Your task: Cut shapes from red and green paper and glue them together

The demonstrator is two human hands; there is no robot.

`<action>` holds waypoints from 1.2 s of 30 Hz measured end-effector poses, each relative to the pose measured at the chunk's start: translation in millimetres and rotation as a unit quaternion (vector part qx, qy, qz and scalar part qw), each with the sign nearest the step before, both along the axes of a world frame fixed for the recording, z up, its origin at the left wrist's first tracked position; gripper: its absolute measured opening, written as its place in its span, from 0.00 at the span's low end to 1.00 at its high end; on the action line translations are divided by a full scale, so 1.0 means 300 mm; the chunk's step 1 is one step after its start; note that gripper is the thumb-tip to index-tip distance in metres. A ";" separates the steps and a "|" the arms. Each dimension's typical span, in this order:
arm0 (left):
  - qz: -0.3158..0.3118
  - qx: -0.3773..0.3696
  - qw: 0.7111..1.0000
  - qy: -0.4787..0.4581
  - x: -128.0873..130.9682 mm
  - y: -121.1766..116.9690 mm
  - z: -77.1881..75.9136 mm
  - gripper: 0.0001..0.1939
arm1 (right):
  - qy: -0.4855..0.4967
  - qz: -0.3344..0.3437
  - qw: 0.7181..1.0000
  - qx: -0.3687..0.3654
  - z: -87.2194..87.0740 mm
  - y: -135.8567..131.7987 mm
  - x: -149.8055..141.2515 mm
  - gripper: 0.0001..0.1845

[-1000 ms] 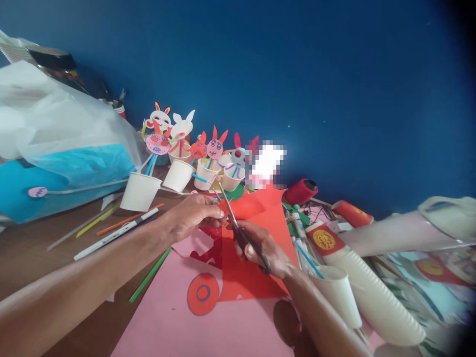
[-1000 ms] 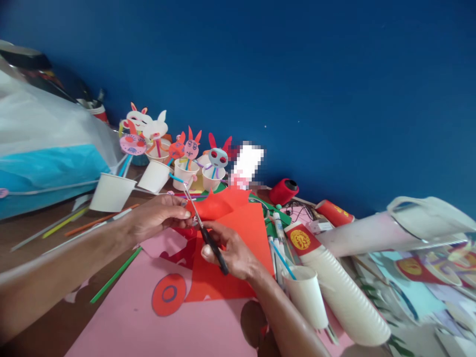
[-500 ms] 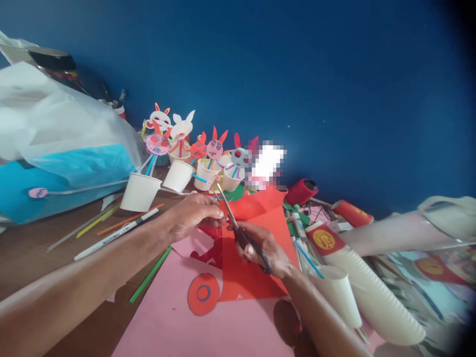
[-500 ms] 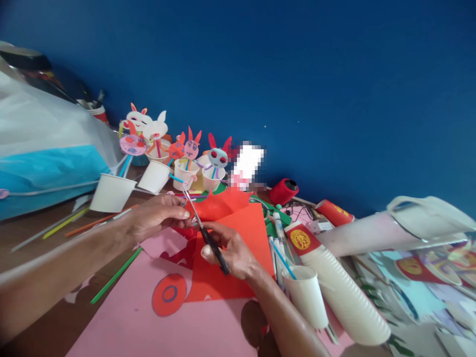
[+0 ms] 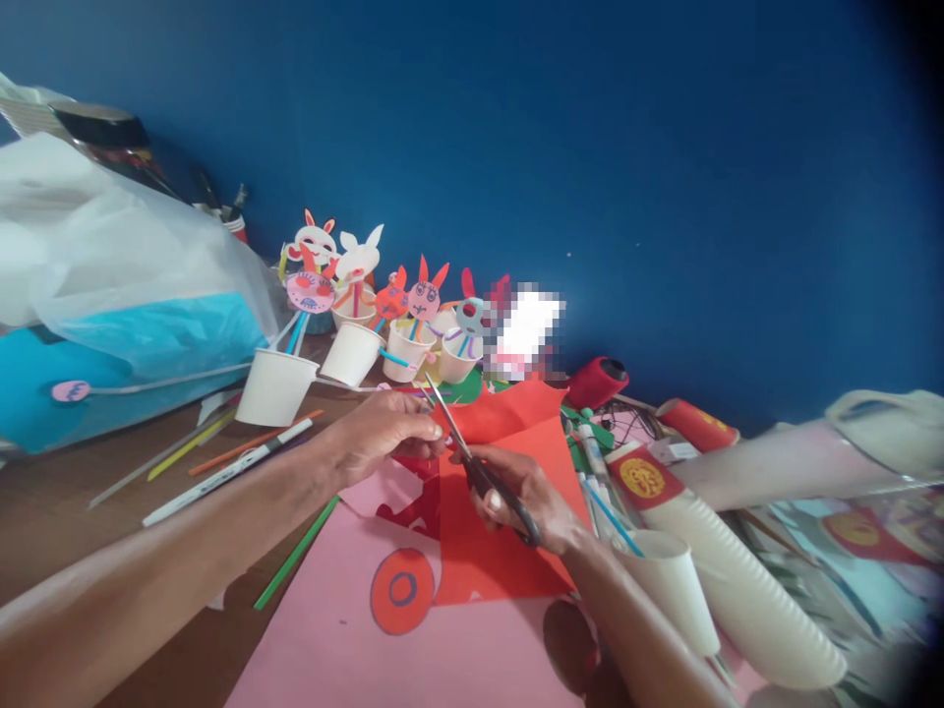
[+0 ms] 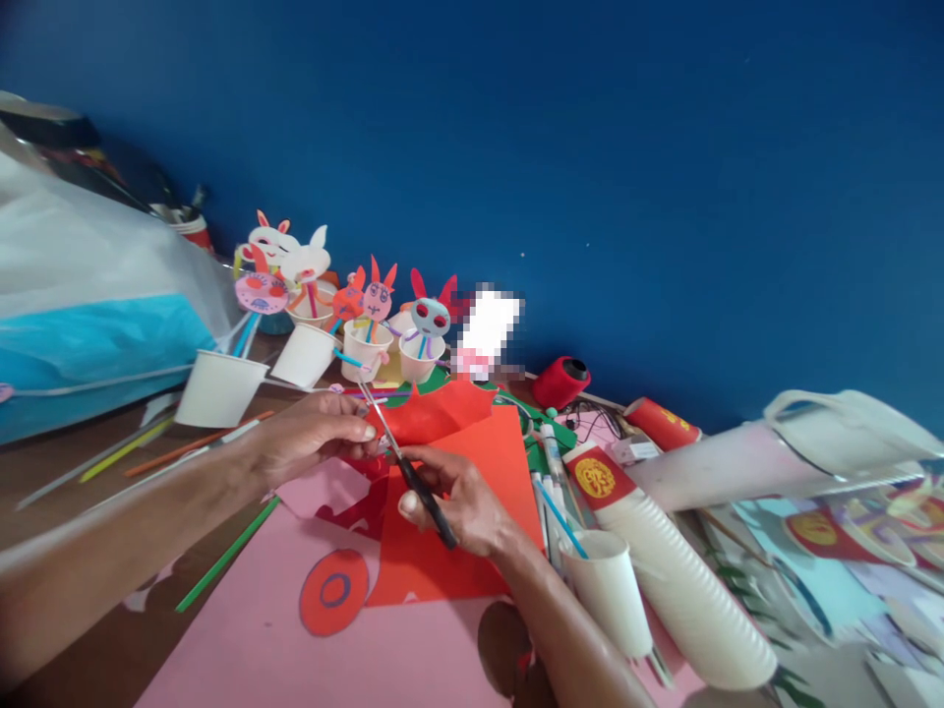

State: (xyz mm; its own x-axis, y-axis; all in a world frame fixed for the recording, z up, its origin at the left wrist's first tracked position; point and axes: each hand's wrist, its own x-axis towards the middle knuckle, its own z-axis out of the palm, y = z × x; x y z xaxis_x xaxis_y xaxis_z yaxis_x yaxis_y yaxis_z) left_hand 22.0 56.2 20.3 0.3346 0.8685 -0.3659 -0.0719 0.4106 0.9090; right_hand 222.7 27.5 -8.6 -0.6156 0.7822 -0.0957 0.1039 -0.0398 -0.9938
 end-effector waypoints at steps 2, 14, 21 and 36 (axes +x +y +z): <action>0.004 -0.004 1.000 0.000 0.001 0.001 -0.003 0.04 | 0.002 0.006 1.000 0.004 0.000 0.001 0.001 0.32; 0.003 -0.001 1.000 0.006 0.006 -0.003 -0.005 0.05 | -0.026 0.016 1.000 -0.005 0.023 0.001 0.004 0.30; 0.025 0.037 0.999 -0.006 -0.035 0.013 0.039 0.03 | -0.088 0.093 0.992 0.013 0.097 0.026 0.064 0.29; 0.034 0.150 0.985 0.078 -0.124 0.007 0.142 0.05 | -0.519 0.021 0.816 0.254 0.141 -0.016 0.090 0.18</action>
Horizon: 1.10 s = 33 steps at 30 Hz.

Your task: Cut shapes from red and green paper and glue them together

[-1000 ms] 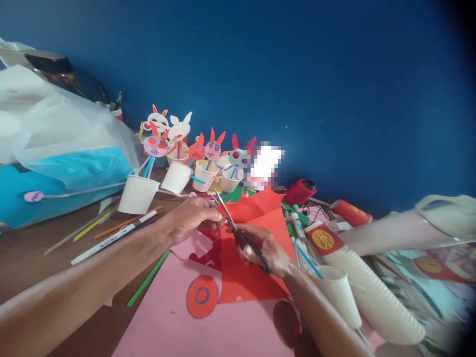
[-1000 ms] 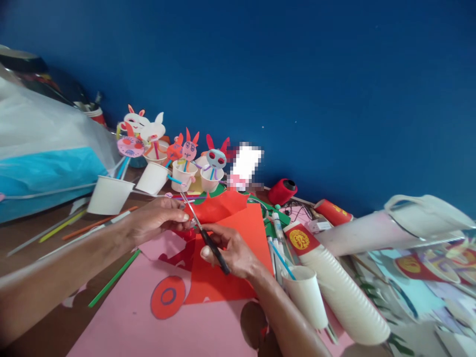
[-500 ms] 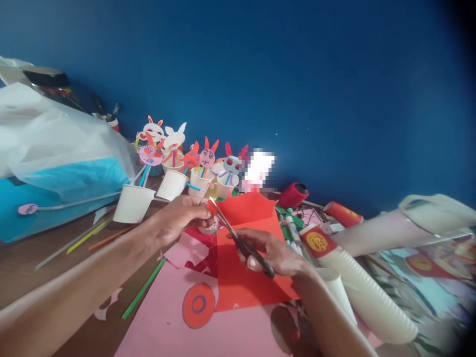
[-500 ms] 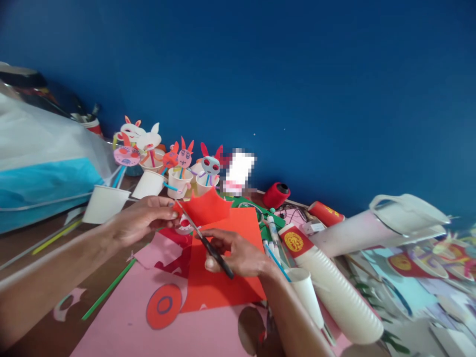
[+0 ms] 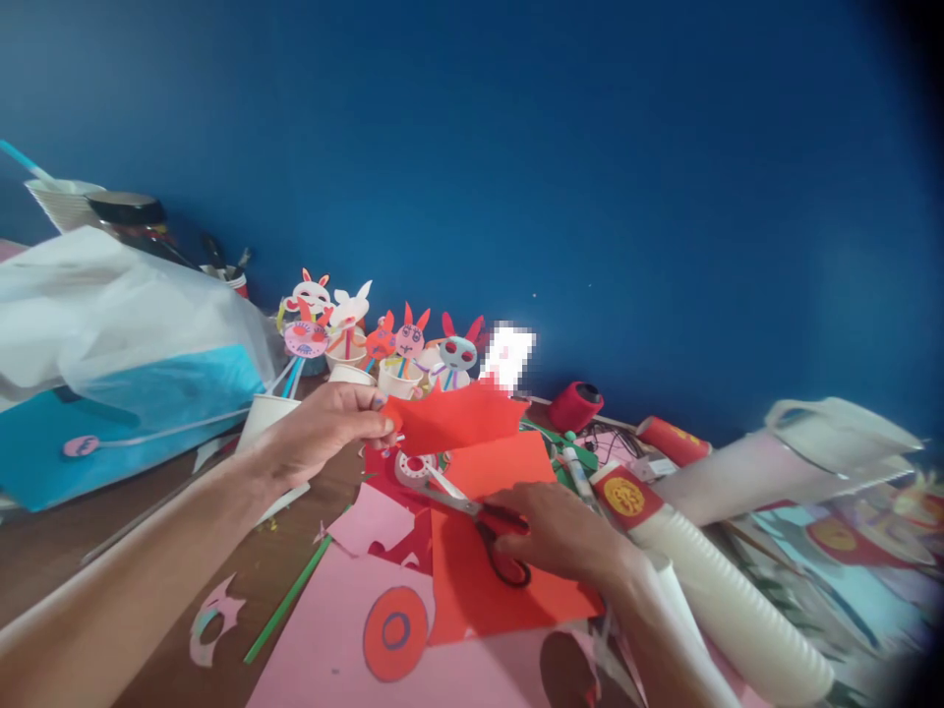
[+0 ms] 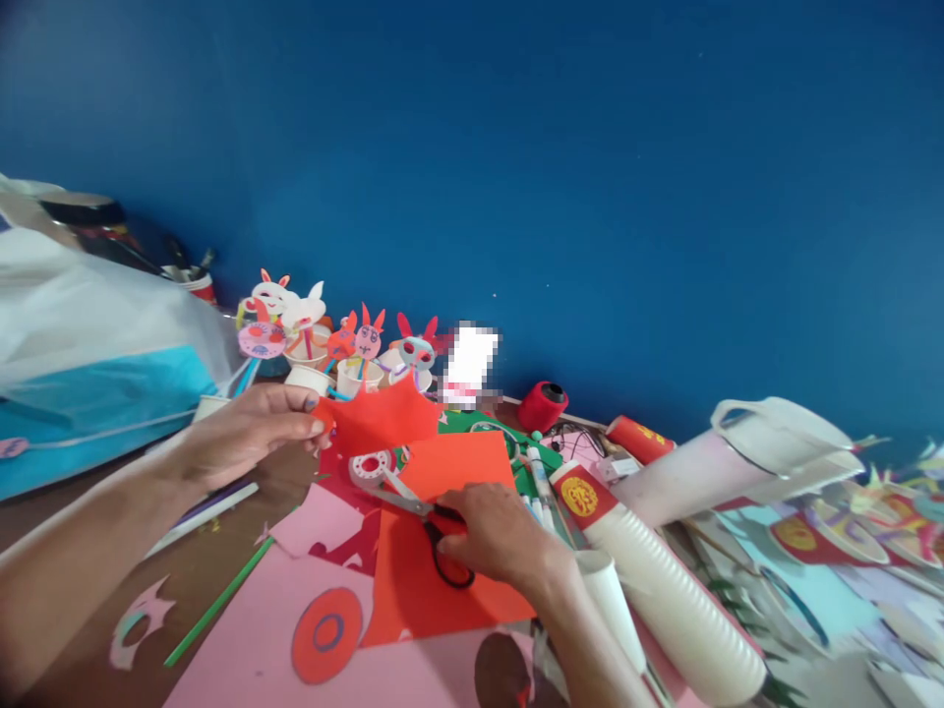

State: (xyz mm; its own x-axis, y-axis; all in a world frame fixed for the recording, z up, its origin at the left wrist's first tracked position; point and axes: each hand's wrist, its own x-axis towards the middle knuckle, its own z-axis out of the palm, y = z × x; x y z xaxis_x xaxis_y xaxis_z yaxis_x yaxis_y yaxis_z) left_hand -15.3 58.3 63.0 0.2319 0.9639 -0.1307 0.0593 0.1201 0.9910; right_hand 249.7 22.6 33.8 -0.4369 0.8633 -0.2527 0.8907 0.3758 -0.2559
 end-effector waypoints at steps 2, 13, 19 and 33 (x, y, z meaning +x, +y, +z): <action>-0.023 0.001 0.999 0.029 0.014 -0.012 0.002 0.05 | 0.002 -0.013 1.000 0.019 0.012 -0.001 0.014 0.14; -0.314 -0.014 0.939 0.141 0.176 -0.105 -0.192 0.04 | 0.344 -0.033 0.917 -0.198 -0.010 0.040 -0.013 0.16; -0.333 0.000 0.926 0.179 0.176 -0.097 -0.224 0.03 | 0.277 0.006 0.939 -0.204 -0.051 -0.001 -0.068 0.07; -0.220 -0.065 0.972 0.040 0.135 -0.047 -0.114 0.12 | 0.467 -0.124 0.852 -0.202 -0.073 0.021 -0.069 0.10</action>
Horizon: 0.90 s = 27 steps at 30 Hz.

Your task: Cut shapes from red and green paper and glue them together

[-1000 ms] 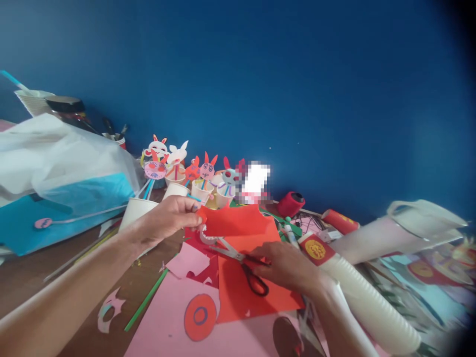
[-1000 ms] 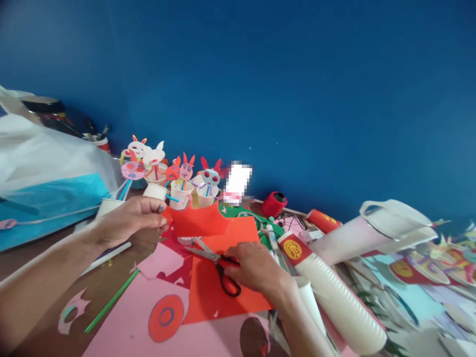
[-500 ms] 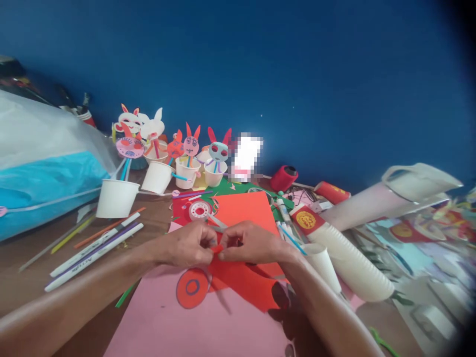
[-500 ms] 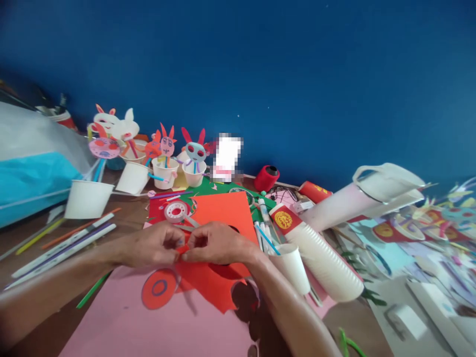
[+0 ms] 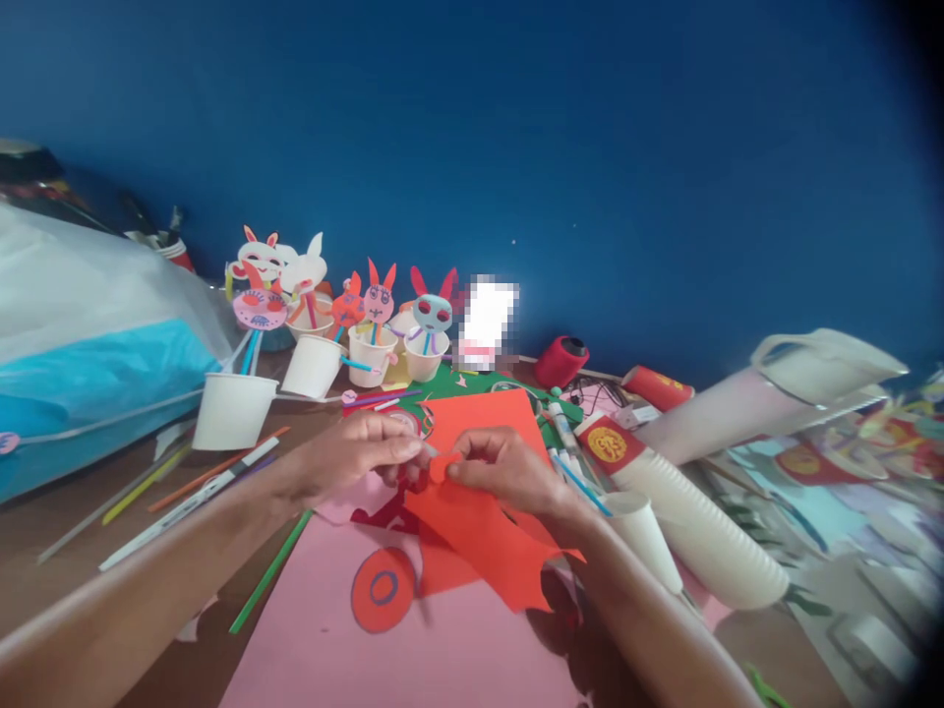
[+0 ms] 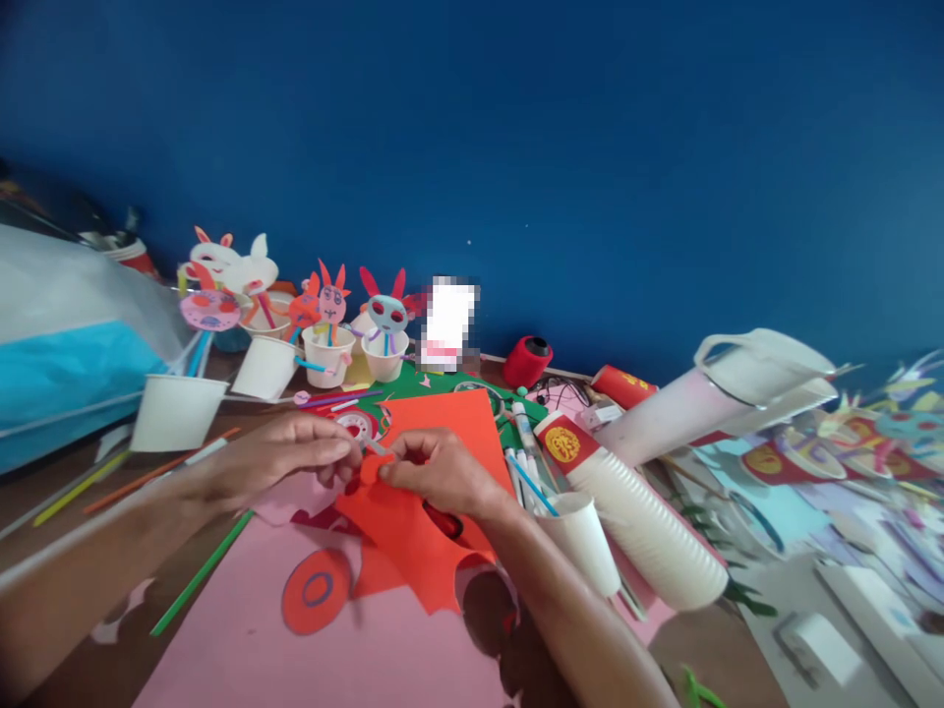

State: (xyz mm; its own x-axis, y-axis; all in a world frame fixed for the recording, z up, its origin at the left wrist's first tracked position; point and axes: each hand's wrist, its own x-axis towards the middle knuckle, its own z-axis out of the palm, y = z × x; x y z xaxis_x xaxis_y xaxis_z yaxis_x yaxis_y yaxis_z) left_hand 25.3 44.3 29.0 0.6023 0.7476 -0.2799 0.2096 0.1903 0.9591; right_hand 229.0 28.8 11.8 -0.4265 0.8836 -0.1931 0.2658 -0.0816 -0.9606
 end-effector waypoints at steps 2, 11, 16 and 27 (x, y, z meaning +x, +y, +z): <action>0.069 -0.025 0.997 -0.031 0.006 -0.001 0.002 0.12 | 0.045 -0.028 0.998 -0.024 0.001 0.003 -0.004 0.10; 0.135 0.003 0.990 -0.047 0.043 -0.028 -0.003 0.11 | 0.102 -0.079 0.990 -0.058 0.017 -0.007 -0.024 0.11; 0.082 -0.010 0.996 -0.036 0.050 -0.038 0.010 0.09 | 0.087 -0.082 0.993 -0.019 0.012 -0.009 -0.026 0.10; 0.162 0.039 0.986 -0.008 0.083 -0.060 -0.023 0.09 | 0.047 -0.062 0.997 0.005 -0.003 -0.011 -0.037 0.10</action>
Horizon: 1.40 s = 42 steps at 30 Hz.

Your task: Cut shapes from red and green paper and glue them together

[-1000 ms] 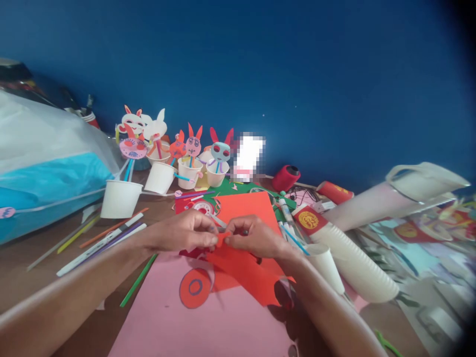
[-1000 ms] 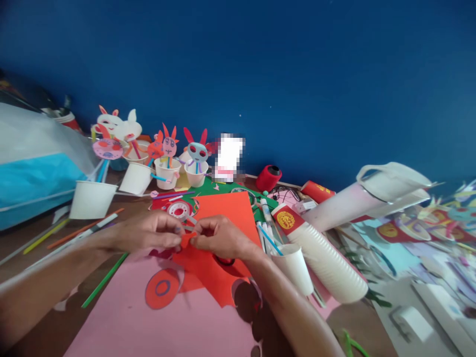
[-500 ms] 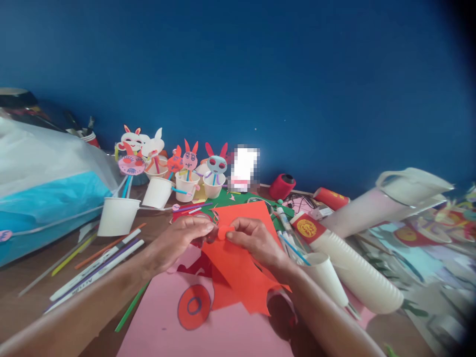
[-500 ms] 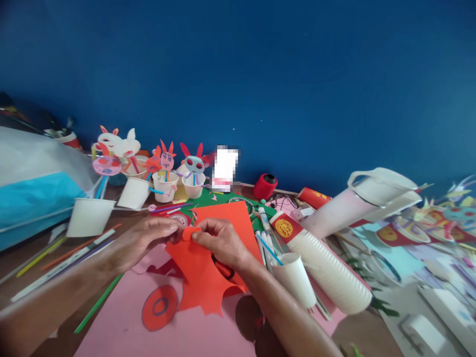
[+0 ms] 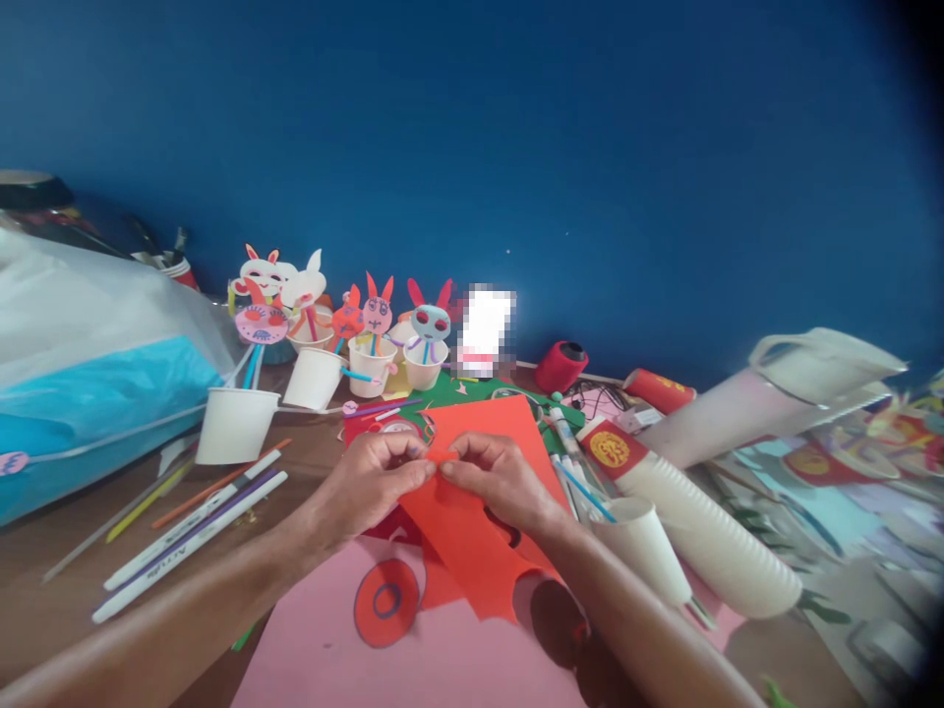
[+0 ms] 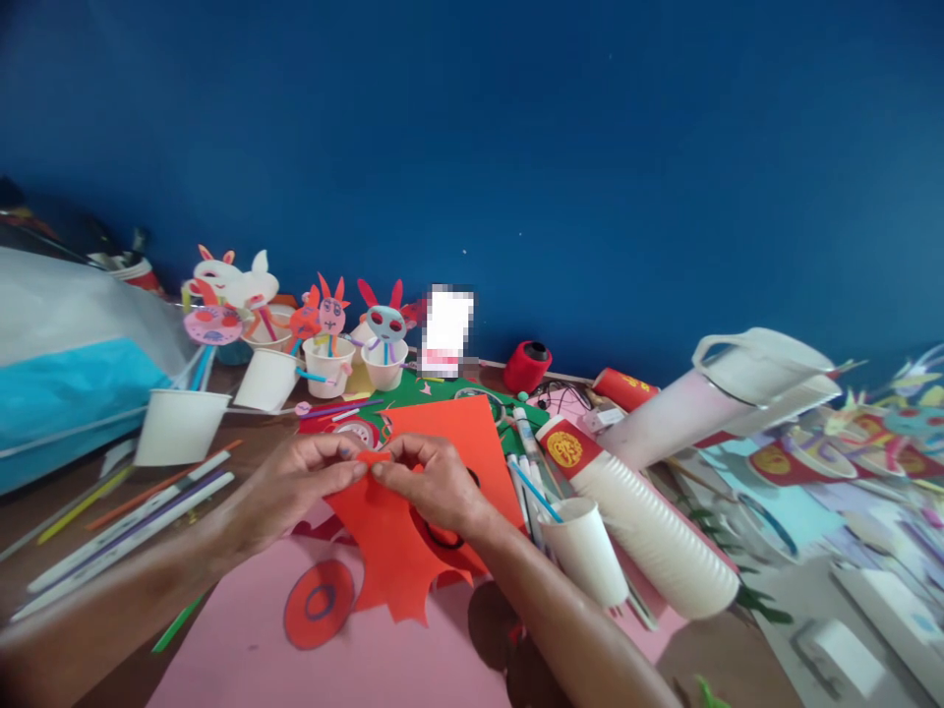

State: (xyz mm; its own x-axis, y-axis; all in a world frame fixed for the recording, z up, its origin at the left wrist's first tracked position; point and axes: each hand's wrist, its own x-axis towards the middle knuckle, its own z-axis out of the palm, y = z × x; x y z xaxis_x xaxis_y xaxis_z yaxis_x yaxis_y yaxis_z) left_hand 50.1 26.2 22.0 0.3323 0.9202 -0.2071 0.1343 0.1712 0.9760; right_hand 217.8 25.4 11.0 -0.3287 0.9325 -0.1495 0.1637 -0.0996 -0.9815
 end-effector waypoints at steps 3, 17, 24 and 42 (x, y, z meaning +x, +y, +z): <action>0.006 -0.018 1.000 -0.013 -0.005 0.001 0.005 0.10 | 0.041 0.048 0.997 -0.034 -0.007 0.008 0.011 0.12; 0.017 0.006 1.000 0.017 -0.014 0.015 0.003 0.11 | -0.023 0.098 0.995 -0.028 -0.012 0.011 0.025 0.15; 0.004 0.009 1.000 0.017 -0.007 0.007 0.006 0.08 | 0.031 0.162 0.979 -0.118 -0.013 0.020 0.046 0.16; 0.123 -0.052 0.980 -0.148 -0.076 0.068 0.032 0.07 | -0.315 -0.110 0.900 0.279 0.015 0.087 0.110 0.12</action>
State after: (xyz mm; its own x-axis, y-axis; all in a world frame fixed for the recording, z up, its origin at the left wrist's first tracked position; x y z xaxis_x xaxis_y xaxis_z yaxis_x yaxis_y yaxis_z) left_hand 27.3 46.5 31.6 0.1622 0.9592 -0.2316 -0.2097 0.2628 0.9418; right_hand 250.9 51.5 15.4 -0.1408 0.9525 0.2699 0.7423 0.2820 -0.6078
